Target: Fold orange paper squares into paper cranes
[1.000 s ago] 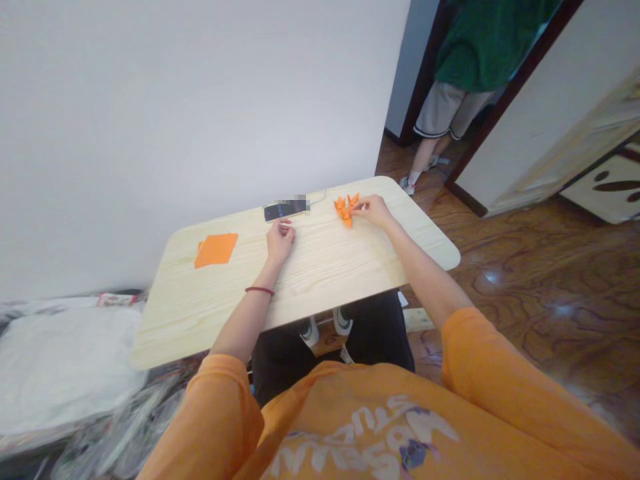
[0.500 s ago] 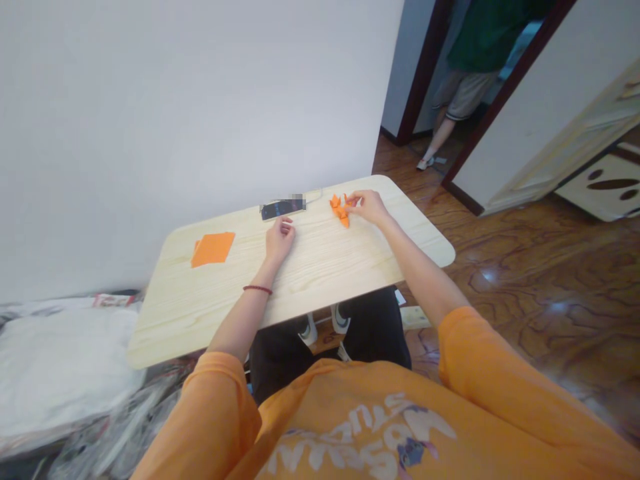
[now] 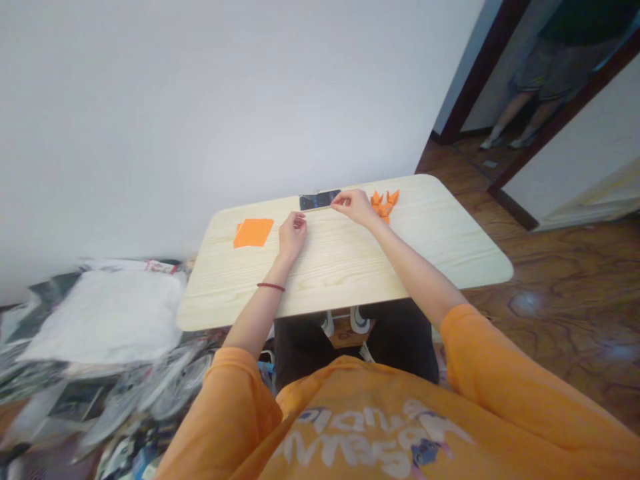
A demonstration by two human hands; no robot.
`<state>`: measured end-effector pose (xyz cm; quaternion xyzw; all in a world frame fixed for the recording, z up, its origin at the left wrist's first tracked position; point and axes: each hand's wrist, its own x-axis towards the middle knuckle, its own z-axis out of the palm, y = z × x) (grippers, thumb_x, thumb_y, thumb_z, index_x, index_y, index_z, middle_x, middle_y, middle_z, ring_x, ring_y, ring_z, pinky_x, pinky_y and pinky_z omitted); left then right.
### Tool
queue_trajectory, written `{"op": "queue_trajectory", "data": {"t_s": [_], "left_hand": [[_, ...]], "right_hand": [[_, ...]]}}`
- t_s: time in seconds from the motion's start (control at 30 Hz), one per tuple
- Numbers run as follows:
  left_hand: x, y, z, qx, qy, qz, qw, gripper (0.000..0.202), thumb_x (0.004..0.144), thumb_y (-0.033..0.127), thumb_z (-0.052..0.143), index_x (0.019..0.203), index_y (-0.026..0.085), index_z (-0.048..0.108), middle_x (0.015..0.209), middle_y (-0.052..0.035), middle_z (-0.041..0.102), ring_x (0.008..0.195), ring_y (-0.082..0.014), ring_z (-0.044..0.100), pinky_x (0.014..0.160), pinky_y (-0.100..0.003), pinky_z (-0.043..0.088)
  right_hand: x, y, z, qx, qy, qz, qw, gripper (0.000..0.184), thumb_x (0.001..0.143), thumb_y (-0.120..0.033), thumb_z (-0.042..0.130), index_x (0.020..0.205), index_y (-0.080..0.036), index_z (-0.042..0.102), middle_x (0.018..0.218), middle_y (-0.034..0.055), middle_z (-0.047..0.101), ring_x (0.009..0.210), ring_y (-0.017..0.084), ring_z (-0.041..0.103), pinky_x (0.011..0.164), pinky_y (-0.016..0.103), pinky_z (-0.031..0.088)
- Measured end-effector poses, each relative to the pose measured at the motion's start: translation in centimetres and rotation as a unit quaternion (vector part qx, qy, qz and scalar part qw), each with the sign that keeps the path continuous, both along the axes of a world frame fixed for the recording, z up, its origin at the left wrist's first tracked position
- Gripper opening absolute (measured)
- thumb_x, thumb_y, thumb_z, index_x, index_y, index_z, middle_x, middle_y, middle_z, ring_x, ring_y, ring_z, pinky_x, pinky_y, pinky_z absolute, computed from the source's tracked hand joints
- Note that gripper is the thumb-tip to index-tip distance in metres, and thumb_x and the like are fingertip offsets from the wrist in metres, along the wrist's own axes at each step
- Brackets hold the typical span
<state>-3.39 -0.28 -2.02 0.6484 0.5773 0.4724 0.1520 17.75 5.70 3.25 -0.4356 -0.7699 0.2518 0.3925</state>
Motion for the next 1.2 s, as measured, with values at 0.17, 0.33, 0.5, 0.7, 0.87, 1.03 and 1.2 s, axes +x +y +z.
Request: {"op": "queue_trajectory", "data": {"t_s": [0.17, 0.33, 0.5, 0.7, 0.87, 1.03, 1.2], "left_hand": [[-4.7, -0.7, 0.2, -0.010, 0.134, 0.121, 0.984, 0.029, 0.072, 0.017, 0.060, 0.101, 0.019, 0.057, 0.104, -0.0085, 0.065, 0.104, -0.0240, 0.056, 0.095, -0.039, 0.041], [-7.5, -1.0, 0.3, -0.078, 0.186, 0.232, 0.951, 0.049, 0.069, 0.036, 0.070, 0.111, 0.015, 0.056, 0.119, -0.0158, 0.059, 0.118, -0.0314, 0.049, 0.106, -0.044, 0.031], [-8.6, -1.1, 0.1, -0.125, 0.161, 0.248, 0.947, 0.046, 0.074, 0.038, 0.066, 0.109, 0.010, 0.055, 0.115, -0.0198, 0.060, 0.114, -0.0309, 0.053, 0.102, -0.041, 0.037], [-8.9, -0.9, -0.1, -0.108, 0.171, 0.216, 0.955, 0.031, 0.075, 0.038, 0.065, 0.092, 0.013, 0.058, 0.101, -0.0181, 0.063, 0.104, -0.0315, 0.057, 0.096, -0.044, 0.040], [-8.1, -0.5, 0.1, -0.128, 0.202, 0.201, 0.950, 0.016, 0.080, 0.028, 0.058, 0.083, 0.012, 0.057, 0.092, -0.0202, 0.063, 0.104, -0.0345, 0.056, 0.100, -0.048, 0.035], [-7.3, -0.1, 0.5, -0.163, 0.213, 0.197, 0.943, 0.026, 0.081, 0.012, 0.049, 0.105, 0.006, 0.055, 0.098, -0.0220, 0.063, 0.105, -0.0367, 0.057, 0.096, -0.049, 0.037], [-7.4, 0.5, 1.4, -0.181, 0.258, 0.158, 0.936, 0.051, 0.071, 0.001, 0.052, 0.121, 0.009, 0.048, 0.101, -0.0191, 0.062, 0.098, -0.0313, 0.060, 0.086, -0.039, 0.044]], "right_hand": [[-4.9, 0.1, -1.1, -0.013, -0.022, 0.037, 0.999, 0.015, 0.072, -0.025, 0.065, 0.076, -0.012, 0.074, 0.068, 0.0044, 0.068, 0.059, 0.012, 0.051, 0.061, 0.025, 0.037], [-9.1, -0.1, -2.3, -0.033, -0.048, 0.068, 0.996, 0.015, 0.073, -0.023, 0.063, 0.076, -0.013, 0.074, 0.071, 0.0046, 0.069, 0.060, 0.012, 0.052, 0.063, 0.025, 0.038], [-12.0, -0.2, -3.8, -0.042, -0.051, 0.093, 0.993, 0.015, 0.073, -0.021, 0.061, 0.078, -0.013, 0.073, 0.070, 0.0036, 0.067, 0.060, 0.012, 0.051, 0.065, 0.025, 0.038], [-13.3, -0.4, -5.2, -0.032, -0.022, 0.089, 0.995, 0.018, 0.072, -0.015, 0.059, 0.086, -0.014, 0.069, 0.070, 0.0018, 0.061, 0.062, 0.013, 0.049, 0.065, 0.026, 0.038], [-13.1, -0.5, -5.3, -0.021, -0.028, 0.095, 0.995, 0.016, 0.072, -0.013, 0.059, 0.086, -0.015, 0.067, 0.071, 0.0019, 0.058, 0.064, 0.014, 0.048, 0.068, 0.027, 0.038], [-13.1, -0.5, -5.3, -0.009, -0.044, 0.105, 0.993, 0.016, 0.073, -0.012, 0.059, 0.086, -0.014, 0.067, 0.073, 0.0028, 0.056, 0.064, 0.014, 0.047, 0.071, 0.028, 0.038], [-12.9, -0.8, -5.5, -0.007, -0.031, 0.104, 0.994, 0.016, 0.073, -0.012, 0.058, 0.086, -0.013, 0.068, 0.070, 0.0020, 0.055, 0.063, 0.014, 0.047, 0.069, 0.028, 0.038]]}}
